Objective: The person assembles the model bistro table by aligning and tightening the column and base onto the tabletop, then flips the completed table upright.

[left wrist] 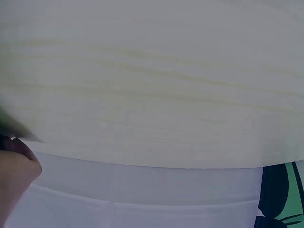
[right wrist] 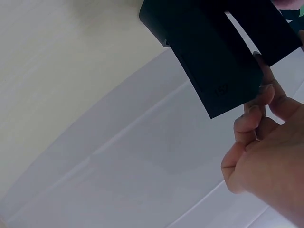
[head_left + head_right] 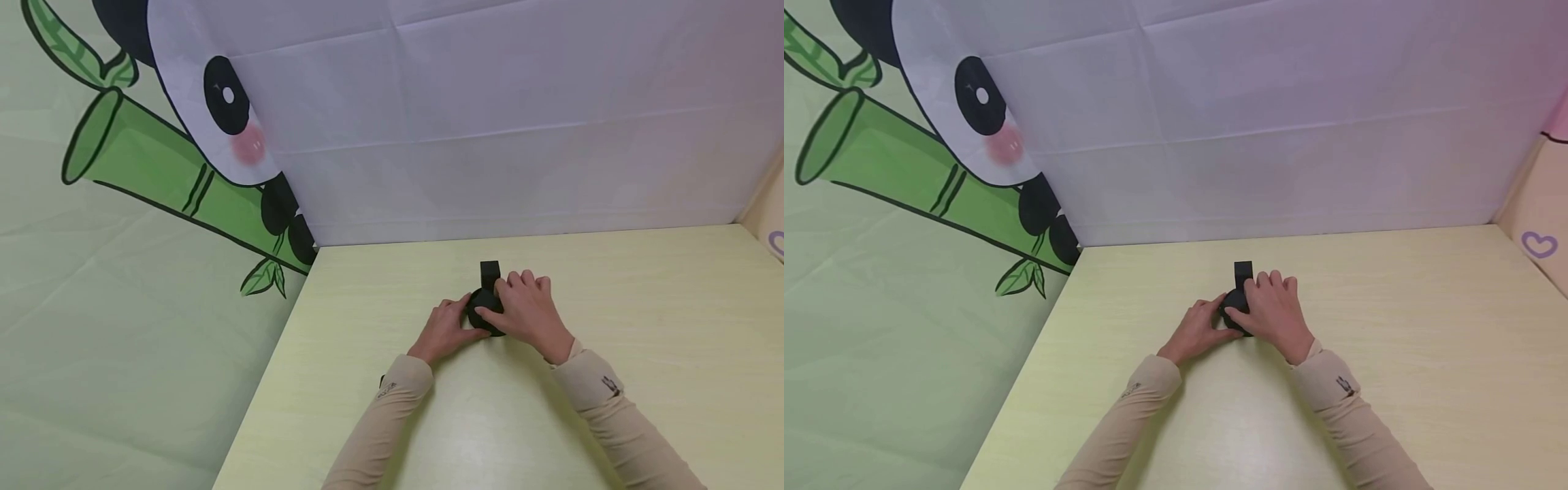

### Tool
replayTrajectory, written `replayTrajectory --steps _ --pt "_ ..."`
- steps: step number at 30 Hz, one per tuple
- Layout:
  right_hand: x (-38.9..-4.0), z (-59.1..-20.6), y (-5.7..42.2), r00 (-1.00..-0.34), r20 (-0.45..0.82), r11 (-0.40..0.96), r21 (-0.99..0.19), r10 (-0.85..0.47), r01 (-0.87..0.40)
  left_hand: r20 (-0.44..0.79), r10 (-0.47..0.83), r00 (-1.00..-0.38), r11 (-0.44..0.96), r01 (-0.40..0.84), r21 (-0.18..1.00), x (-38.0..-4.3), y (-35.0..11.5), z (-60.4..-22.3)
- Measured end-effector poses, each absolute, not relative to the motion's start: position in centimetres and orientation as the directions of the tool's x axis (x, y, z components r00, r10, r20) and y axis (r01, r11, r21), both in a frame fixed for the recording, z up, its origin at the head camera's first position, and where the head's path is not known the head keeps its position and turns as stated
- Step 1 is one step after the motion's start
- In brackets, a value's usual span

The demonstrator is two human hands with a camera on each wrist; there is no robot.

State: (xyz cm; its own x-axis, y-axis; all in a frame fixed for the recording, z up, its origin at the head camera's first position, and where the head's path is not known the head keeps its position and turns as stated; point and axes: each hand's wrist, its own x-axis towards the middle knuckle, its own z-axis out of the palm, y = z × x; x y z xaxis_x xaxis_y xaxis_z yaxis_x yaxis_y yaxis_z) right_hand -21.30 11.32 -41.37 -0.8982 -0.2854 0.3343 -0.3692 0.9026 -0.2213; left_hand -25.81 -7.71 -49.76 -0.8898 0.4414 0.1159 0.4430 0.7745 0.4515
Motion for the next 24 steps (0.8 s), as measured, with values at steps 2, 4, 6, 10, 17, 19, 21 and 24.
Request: replayTrajectory --steps 2,4,6,10,17,19,21,24 --pt "-21.24 -41.36 11.29 -0.898 0.335 0.902 -0.223 -0.284 -0.369 0.115 0.443 -0.889 0.772 0.444 0.454 -25.82 -7.73 -49.78" --pt "-21.16 -41.32 11.31 -0.9 0.331 0.901 -0.231 -0.282 -0.367 0.115 0.445 -0.888 0.769 0.445 0.458 -25.84 -7.73 -49.8" --pt "-21.11 -41.3 11.32 -0.902 0.327 0.898 -0.242 -0.281 -0.367 0.113 0.447 -0.888 0.768 0.445 0.459 -25.85 -7.76 -49.79" --pt "-21.13 -41.33 11.28 -0.901 0.319 0.892 -0.246 -0.294 -0.378 0.114 0.442 -0.89 0.765 0.441 0.47 -25.81 -7.78 -49.74" --pt "-21.16 -41.2 11.44 -0.901 0.308 0.879 -0.27 -0.307 -0.392 0.109 0.436 -0.893 0.762 0.431 0.483 -25.75 -7.72 -49.7" --pt "-21.16 -41.12 11.55 -0.897 0.301 0.872 -0.275 -0.322 -0.405 0.115 0.439 -0.891 0.76 0.437 0.481 -25.77 -7.69 -49.67" --pt "-21.19 -41.08 11.64 -0.886 0.296 0.86 -0.266 -0.356 -0.435 0.122 0.442 -0.889 0.758 0.443 0.479 -25.78 -7.68 -49.65" --pt "-21.26 -41.16 11.66 -0.862 0.302 0.838 -0.25 -0.408 -0.484 0.129 0.447 -0.885 0.755 0.451 0.476 -25.79 -7.69 -49.62"
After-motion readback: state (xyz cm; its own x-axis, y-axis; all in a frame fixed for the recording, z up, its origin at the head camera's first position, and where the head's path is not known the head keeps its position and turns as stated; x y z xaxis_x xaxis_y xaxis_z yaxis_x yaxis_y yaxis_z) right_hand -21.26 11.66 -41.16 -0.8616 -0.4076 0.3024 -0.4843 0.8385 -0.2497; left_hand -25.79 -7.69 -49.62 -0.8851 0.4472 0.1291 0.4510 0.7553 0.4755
